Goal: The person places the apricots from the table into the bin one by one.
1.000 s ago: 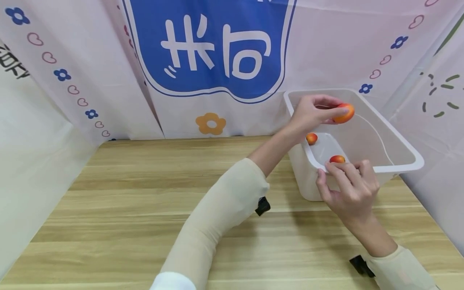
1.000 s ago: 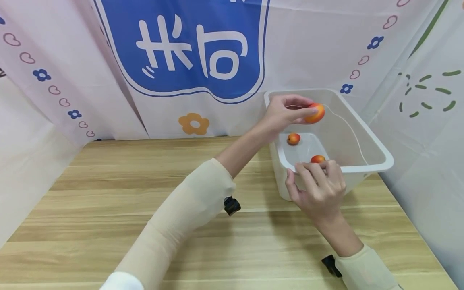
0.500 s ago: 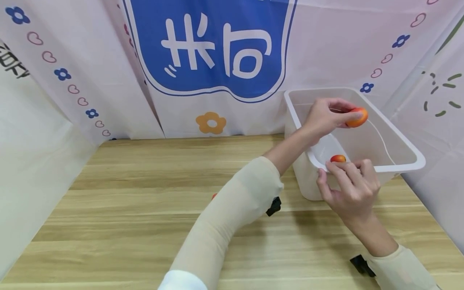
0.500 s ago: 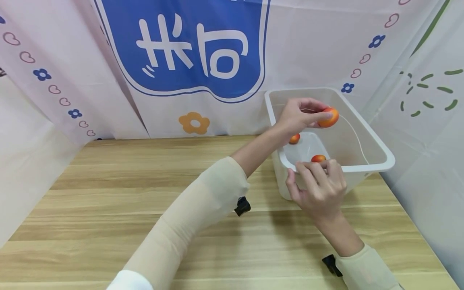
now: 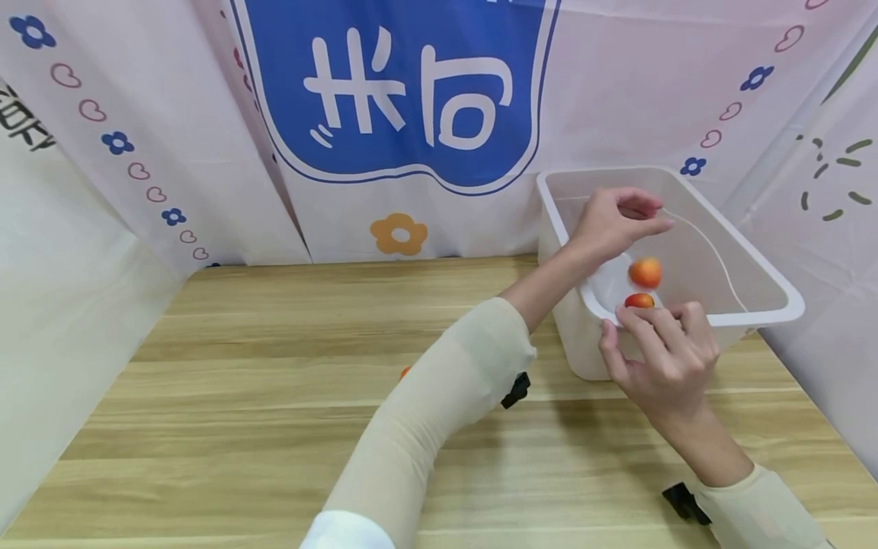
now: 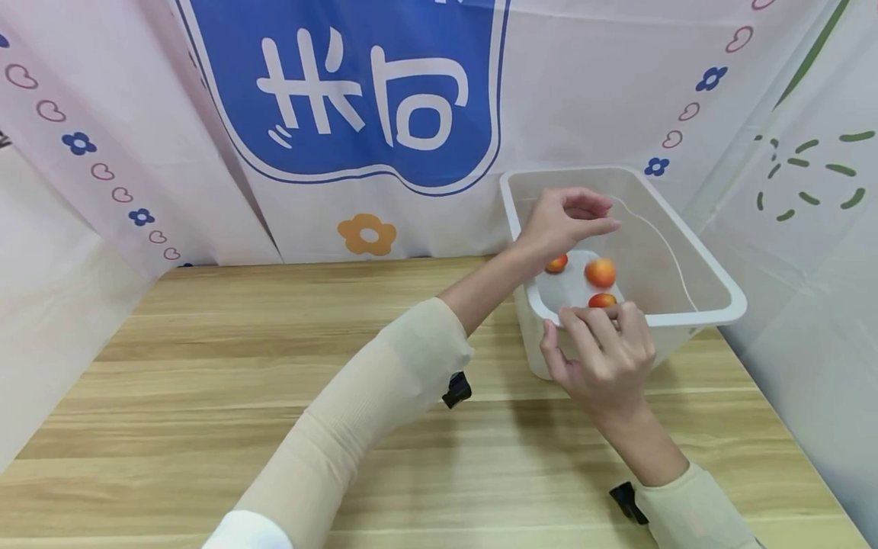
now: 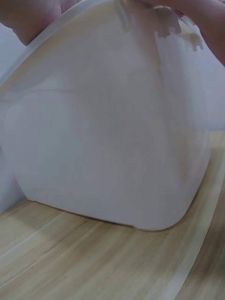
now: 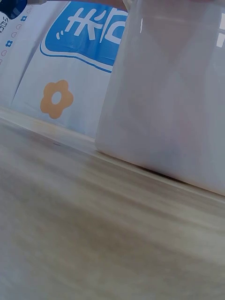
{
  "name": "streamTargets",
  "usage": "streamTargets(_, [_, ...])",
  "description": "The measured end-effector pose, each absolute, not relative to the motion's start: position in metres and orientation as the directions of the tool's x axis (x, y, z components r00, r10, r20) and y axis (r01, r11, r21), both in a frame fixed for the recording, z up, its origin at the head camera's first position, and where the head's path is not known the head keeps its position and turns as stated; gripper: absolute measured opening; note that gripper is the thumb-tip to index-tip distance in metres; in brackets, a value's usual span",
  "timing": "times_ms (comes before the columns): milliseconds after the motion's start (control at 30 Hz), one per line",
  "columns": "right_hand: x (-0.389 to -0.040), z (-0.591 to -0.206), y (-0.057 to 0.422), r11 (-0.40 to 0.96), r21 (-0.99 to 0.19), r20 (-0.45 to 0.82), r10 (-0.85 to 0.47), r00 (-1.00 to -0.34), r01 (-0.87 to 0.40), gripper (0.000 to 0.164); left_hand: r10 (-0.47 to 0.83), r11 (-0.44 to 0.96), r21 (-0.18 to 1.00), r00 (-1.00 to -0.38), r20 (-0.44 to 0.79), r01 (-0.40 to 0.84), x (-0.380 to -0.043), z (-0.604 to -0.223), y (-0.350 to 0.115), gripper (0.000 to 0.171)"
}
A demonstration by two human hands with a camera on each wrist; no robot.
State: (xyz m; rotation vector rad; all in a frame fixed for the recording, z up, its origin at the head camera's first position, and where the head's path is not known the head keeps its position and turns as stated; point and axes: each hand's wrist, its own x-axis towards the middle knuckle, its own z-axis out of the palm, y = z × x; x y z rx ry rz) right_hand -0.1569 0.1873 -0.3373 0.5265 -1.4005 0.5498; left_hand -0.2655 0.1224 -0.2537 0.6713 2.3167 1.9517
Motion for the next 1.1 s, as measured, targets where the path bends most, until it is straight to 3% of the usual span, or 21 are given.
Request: streamTargets(1100, [-0.157, -0.339, 0.188, 0.769, 0.017, 0.997, 0.038, 0.073, -0.639, 0.034, 0.463, 0.085, 0.93, -0.841, 0.28, 0.357, -0.255, -0.253, 0.056, 0.023])
